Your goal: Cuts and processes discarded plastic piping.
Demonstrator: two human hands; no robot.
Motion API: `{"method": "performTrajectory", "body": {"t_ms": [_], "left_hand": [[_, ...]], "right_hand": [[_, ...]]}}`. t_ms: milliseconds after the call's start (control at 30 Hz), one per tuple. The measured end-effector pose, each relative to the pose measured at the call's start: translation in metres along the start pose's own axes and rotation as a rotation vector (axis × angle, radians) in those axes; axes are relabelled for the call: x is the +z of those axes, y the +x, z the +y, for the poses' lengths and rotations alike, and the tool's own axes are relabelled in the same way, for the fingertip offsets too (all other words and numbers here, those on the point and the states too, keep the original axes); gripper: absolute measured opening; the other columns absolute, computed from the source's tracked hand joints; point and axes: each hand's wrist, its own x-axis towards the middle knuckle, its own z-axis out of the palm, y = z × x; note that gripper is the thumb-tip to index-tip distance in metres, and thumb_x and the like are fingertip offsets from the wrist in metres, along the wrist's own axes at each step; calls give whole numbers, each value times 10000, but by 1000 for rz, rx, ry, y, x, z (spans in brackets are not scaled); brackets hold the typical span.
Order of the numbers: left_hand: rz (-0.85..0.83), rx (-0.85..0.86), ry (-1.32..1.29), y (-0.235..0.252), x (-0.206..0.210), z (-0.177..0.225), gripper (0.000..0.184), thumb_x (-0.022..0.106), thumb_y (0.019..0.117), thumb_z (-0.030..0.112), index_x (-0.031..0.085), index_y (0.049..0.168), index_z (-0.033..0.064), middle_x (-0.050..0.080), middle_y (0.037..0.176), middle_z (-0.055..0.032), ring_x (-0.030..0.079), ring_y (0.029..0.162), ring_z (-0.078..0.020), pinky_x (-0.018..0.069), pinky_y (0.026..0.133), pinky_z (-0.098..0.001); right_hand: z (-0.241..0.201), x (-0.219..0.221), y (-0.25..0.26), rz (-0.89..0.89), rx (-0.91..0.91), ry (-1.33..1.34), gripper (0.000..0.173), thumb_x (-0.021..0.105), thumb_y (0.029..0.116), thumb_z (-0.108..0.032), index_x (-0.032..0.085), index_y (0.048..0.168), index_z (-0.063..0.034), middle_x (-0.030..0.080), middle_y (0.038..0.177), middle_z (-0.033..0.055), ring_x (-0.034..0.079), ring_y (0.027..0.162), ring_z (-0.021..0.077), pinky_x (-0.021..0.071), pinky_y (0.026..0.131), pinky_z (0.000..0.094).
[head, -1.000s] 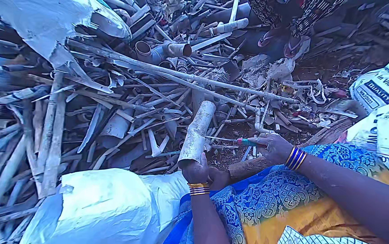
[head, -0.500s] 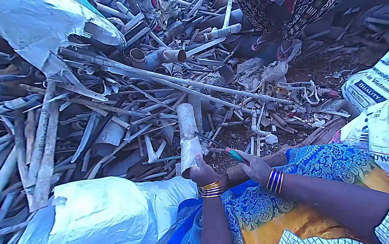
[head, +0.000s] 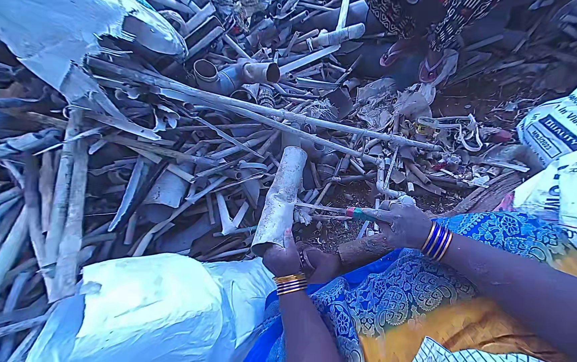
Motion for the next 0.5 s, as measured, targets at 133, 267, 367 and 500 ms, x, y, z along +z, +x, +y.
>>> {"method": "performTrajectory", "body": {"t_ms": [133,267,367,500], "left_hand": [[108,193,109,0,12,-21,601,558,960,416,701,879,-162,718,881,-327,729,916,-479,552,833,-572],[167,254,80,2,16,-28,547,593,953,391,710,856,-135,719,829,-303,742,868,-448,567,795,-546],[109,252,103,1,8,-22,558,569,971,374,708,901,-162,722,883,-325,736,911,-472,558,816,-575],[211,319,105,4,21,-37,584,581,947,434,702,784,-113,717,790,-288,749,819,-431,580,744,-530]], "right_hand": [[5,1,-2,61,-59,-50,463,528,960,-92,671,1393,-176,707,1030,277,702,872,473,540,703,619],[2,-8,0,-30,57,62,476,519,973,-117,639,1428,-188,694,1140,253,679,1021,432,522,852,599],[2,-10,1,-48,57,115,466,535,973,-118,640,1425,-166,698,1149,252,670,1056,424,508,902,592],[1,-11,1,-78,80,136,468,545,973,-117,634,1430,-157,694,1171,245,658,1093,421,500,937,579]]}}
